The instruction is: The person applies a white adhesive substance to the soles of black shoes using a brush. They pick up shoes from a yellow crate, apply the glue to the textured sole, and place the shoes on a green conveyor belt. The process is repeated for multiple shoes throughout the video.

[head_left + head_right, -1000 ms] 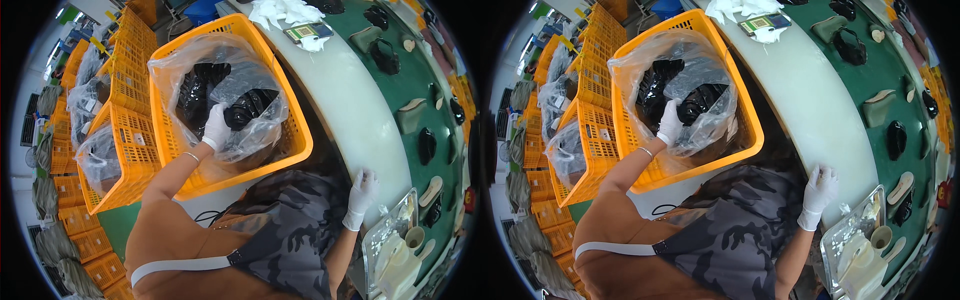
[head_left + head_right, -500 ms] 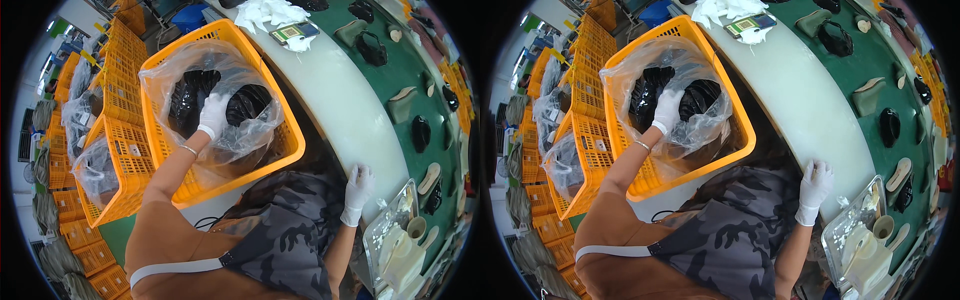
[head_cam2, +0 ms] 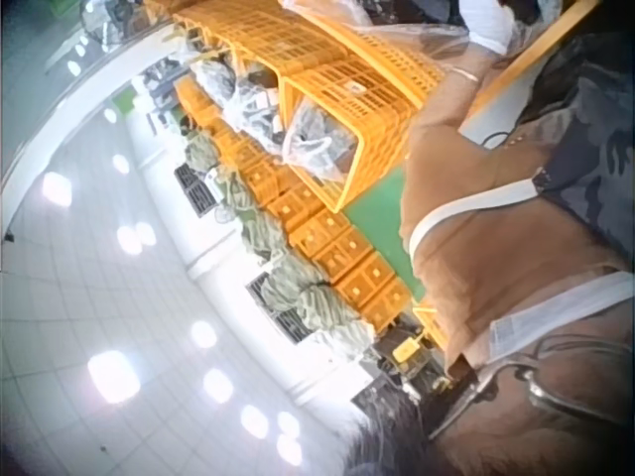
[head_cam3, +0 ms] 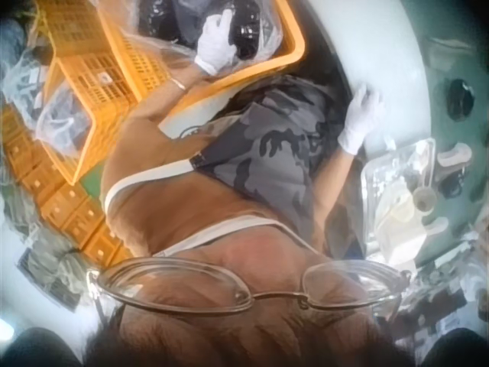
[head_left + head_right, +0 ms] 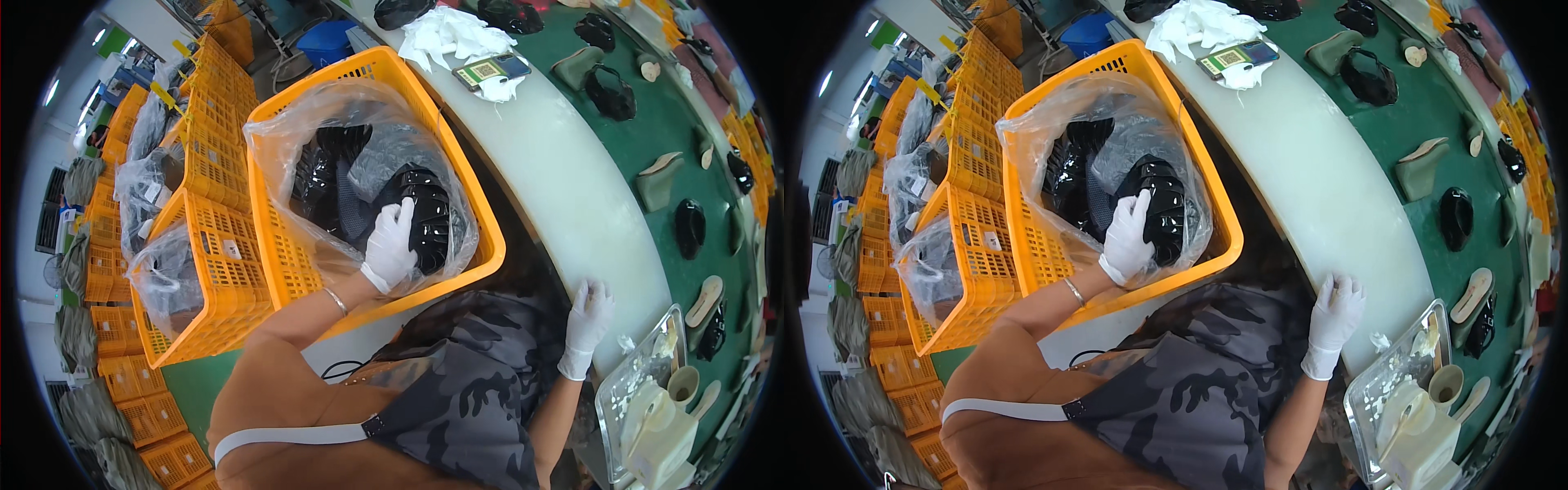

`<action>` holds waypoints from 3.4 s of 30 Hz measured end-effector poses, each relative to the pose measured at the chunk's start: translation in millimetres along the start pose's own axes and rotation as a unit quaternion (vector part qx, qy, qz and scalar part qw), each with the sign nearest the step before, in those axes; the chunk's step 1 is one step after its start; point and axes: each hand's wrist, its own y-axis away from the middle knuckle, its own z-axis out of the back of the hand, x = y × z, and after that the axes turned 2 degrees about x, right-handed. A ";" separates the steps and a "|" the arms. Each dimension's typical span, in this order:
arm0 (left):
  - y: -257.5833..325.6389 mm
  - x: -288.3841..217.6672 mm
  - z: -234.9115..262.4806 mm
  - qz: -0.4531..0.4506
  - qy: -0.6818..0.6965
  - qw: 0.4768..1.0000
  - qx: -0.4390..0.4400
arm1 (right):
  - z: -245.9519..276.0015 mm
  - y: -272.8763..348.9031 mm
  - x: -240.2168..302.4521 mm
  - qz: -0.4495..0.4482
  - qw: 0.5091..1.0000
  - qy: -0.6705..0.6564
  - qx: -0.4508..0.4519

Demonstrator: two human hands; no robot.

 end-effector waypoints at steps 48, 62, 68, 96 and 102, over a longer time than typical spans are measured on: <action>-45.5 69.5 -24.8 -0.032 0.352 0.924 0.147 | 10.9 -0.4 -6.2 -0.039 0.999 -0.023 -0.024; -46.2 -4.3 148.8 -0.053 0.034 0.956 -0.286 | 4.0 -1.2 4.5 0.023 1.000 0.003 -0.018; -135.4 41.7 195.8 -0.148 -0.175 0.766 -0.601 | 1.9 -1.2 3.8 0.019 0.999 -0.002 -0.025; -89.0 75.6 48.8 -0.138 -0.097 0.912 -0.373 | 0.9 -0.9 3.3 0.017 0.999 0.016 -0.030; -102.0 76.7 84.1 -0.140 -0.163 0.921 -0.324 | 1.3 0.7 3.0 0.019 0.999 0.006 -0.035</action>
